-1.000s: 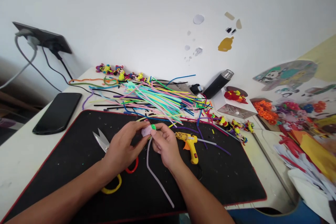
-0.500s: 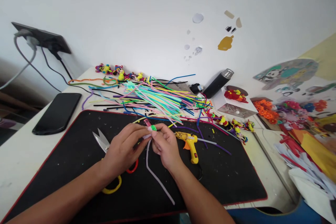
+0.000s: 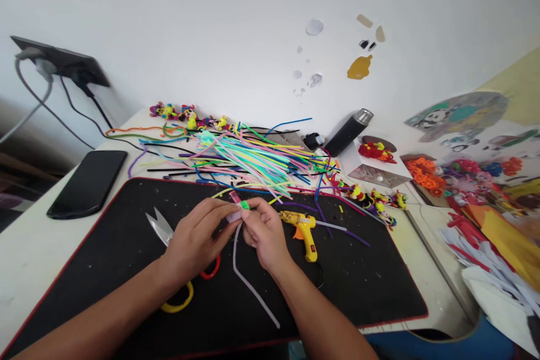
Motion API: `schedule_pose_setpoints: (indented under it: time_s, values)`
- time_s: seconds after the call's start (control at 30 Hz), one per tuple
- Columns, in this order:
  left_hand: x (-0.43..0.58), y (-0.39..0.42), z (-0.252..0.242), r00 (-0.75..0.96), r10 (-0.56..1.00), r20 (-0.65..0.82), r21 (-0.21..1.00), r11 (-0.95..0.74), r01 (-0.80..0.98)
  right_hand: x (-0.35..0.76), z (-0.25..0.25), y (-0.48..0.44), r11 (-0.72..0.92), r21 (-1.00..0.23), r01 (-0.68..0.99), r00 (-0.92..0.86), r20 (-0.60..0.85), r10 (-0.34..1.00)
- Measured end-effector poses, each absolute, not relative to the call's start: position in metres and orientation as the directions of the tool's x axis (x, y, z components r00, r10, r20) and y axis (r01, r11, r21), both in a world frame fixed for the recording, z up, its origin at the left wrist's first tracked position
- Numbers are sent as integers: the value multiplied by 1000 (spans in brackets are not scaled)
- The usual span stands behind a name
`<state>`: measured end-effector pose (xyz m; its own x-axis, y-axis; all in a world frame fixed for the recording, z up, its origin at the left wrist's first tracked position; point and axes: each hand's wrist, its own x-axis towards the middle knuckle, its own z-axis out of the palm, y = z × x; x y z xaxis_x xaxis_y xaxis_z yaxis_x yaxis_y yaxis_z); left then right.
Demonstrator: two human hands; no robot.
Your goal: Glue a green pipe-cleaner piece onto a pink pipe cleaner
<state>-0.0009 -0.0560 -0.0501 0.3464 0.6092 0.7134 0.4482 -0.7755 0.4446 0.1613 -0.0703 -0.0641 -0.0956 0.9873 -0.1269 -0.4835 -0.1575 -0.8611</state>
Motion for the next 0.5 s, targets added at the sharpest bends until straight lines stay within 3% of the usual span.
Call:
schedule_pose_setpoints:
  time_s: [0.5]
  values:
    - [-4, -55, -53, 362, 616, 700, 421, -765, 487, 163, -63, -69, -154, -868, -471, -94, -124, 988]
